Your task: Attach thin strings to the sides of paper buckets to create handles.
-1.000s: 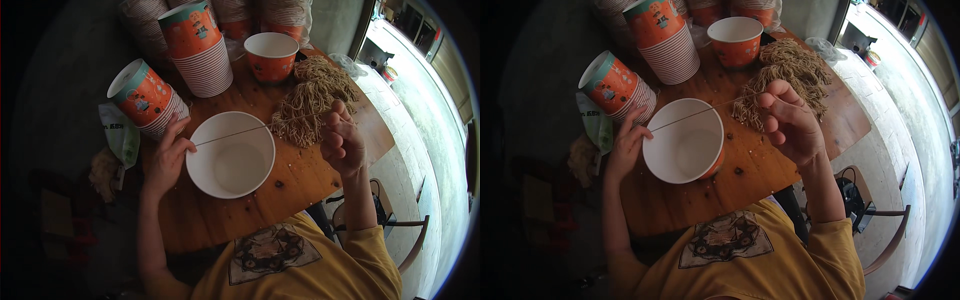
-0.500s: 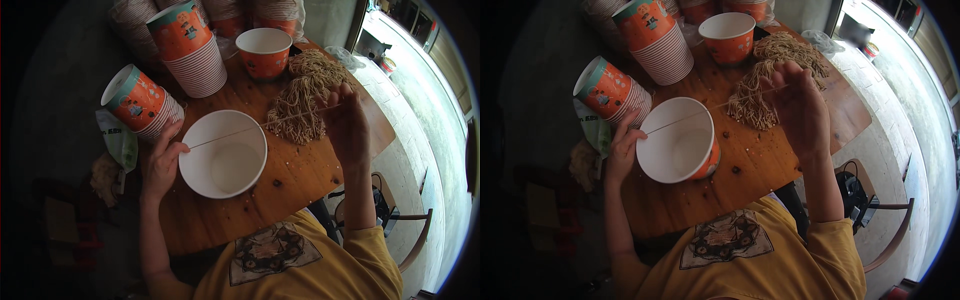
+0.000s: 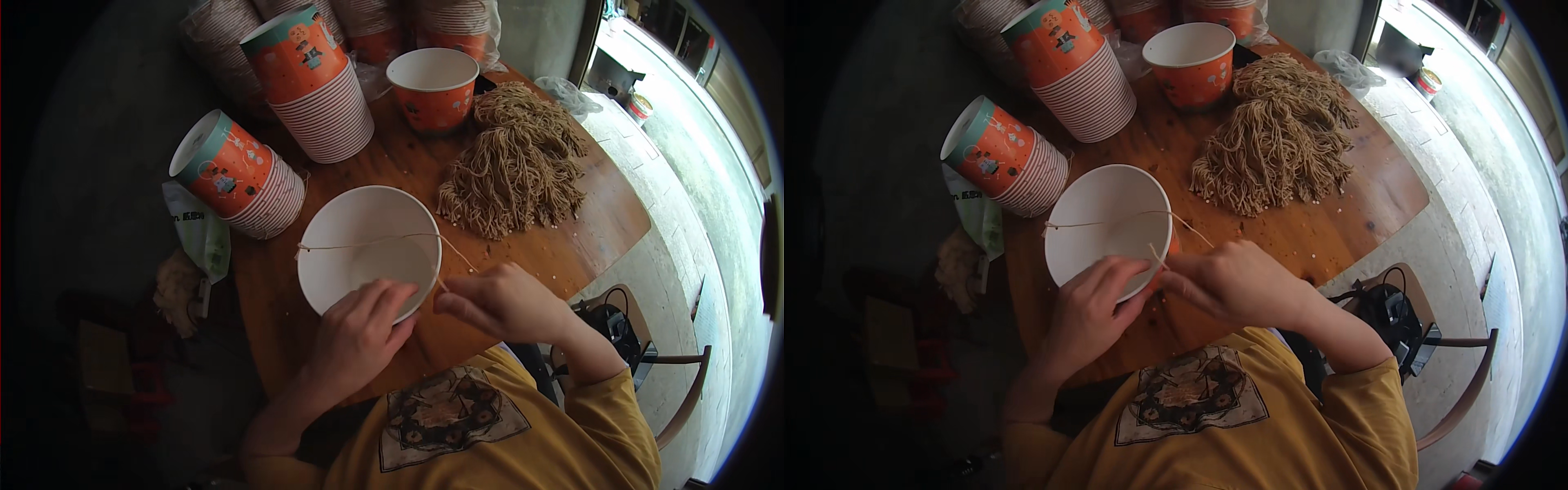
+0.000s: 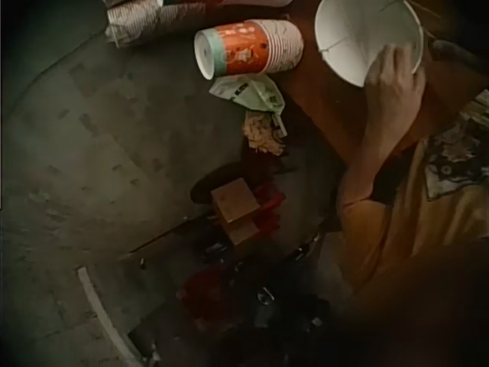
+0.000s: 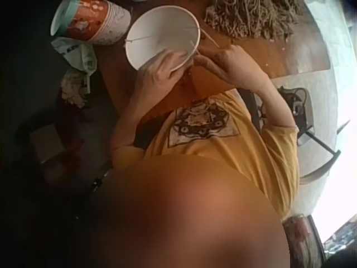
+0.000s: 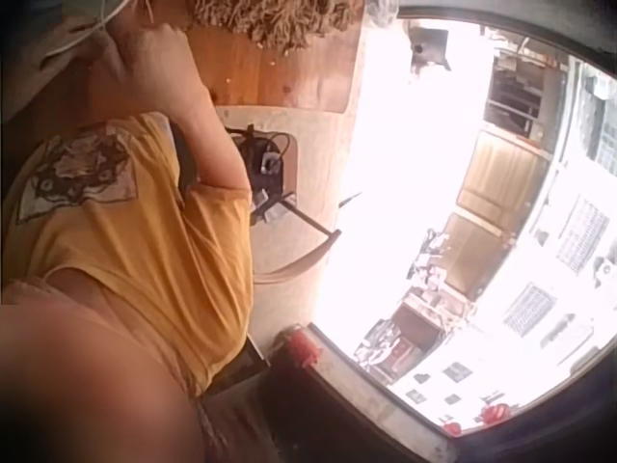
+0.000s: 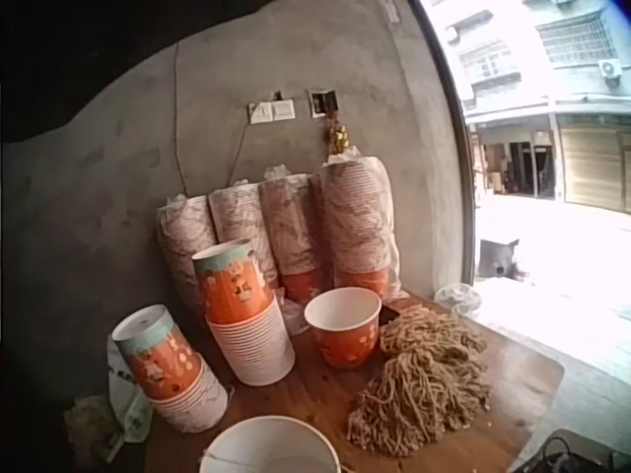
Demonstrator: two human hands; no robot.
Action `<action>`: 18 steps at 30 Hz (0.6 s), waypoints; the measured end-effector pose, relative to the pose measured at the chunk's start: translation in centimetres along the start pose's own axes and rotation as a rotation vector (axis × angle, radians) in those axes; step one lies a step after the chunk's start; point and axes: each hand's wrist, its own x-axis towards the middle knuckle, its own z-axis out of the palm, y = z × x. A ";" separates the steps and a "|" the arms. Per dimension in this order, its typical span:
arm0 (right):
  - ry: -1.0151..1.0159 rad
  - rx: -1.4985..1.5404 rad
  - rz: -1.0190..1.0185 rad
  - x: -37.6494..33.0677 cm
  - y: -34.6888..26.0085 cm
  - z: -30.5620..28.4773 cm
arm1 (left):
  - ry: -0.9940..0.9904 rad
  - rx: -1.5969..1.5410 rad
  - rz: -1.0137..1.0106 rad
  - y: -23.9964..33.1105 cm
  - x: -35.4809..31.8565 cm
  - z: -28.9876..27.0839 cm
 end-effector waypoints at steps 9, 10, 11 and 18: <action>0.030 -0.097 -0.021 3.1 -1.6 1.9 | 0.089 -0.511 -0.384 -2.4 -0.7 -2.5; 0.047 -0.114 -0.079 3.6 -1.1 2.3 | 0.097 -0.509 -0.386 -2.3 -0.6 -2.6; 0.066 -0.131 -0.136 4.1 -0.9 2.5 | 0.157 -0.633 -0.432 -2.1 -0.2 -2.7; -0.170 -0.044 -0.107 7.7 -1.2 1.7 | 0.352 -0.247 -0.013 -3.0 0.2 -2.4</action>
